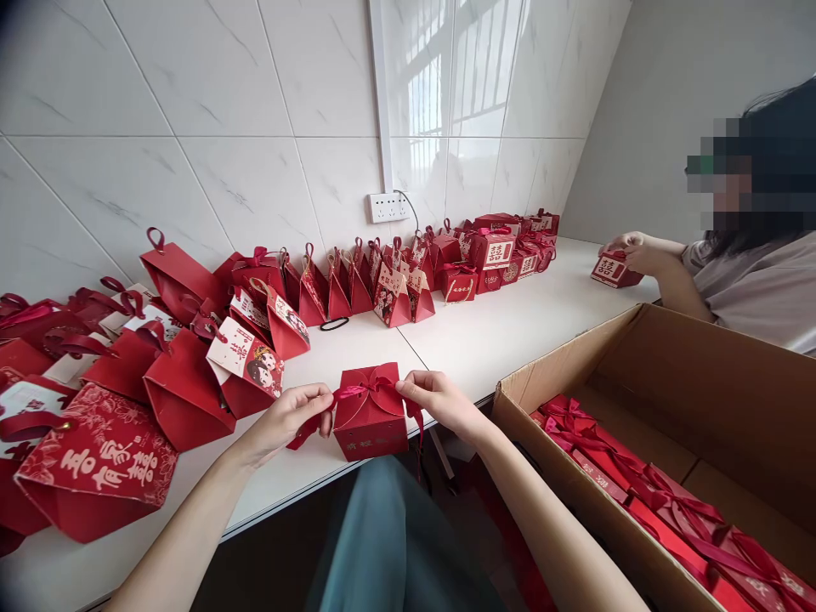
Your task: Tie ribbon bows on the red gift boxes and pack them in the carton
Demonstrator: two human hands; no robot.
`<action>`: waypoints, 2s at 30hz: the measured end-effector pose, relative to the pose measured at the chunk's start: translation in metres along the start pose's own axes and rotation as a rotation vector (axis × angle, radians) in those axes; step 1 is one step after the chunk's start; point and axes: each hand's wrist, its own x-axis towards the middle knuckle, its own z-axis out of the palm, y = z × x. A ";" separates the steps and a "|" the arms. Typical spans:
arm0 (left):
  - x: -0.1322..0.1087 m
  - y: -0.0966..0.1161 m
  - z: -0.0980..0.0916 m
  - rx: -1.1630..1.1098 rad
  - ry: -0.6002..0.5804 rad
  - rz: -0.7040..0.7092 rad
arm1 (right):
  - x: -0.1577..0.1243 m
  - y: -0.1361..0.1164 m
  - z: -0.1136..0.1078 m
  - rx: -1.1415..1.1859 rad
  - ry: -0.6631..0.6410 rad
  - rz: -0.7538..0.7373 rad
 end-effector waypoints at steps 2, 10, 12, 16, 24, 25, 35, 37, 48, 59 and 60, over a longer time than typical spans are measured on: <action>0.002 -0.003 0.001 -0.050 0.046 0.020 | 0.001 -0.001 0.000 0.024 0.001 -0.013; 0.004 -0.007 0.003 -0.101 0.053 -0.045 | 0.003 0.001 -0.005 0.033 0.039 -0.003; 0.004 -0.007 0.002 -0.085 0.019 -0.076 | 0.003 0.003 -0.007 0.008 0.039 0.000; 0.007 -0.012 0.001 -0.113 0.001 -0.085 | 0.004 0.005 -0.009 0.018 0.038 -0.002; 0.015 -0.029 -0.002 -0.297 -0.125 -0.075 | 0.004 0.010 -0.013 0.052 0.020 0.067; 0.016 -0.030 -0.001 -0.310 -0.131 -0.067 | 0.004 0.012 -0.014 0.071 0.008 0.073; 0.019 -0.039 0.003 -0.359 -0.158 -0.059 | 0.010 0.032 -0.012 0.437 -0.100 0.153; 0.020 -0.040 0.004 -0.345 -0.158 -0.061 | 0.013 0.036 -0.011 0.474 -0.122 0.144; -0.007 -0.006 0.003 -0.154 -0.065 -0.086 | -0.005 0.005 -0.018 0.337 -0.151 0.110; -0.015 0.031 0.005 -0.009 0.110 -0.082 | 0.002 -0.037 0.012 0.108 -0.094 -0.123; -0.014 0.033 0.005 0.010 0.108 -0.064 | 0.005 -0.037 0.014 0.094 -0.087 -0.149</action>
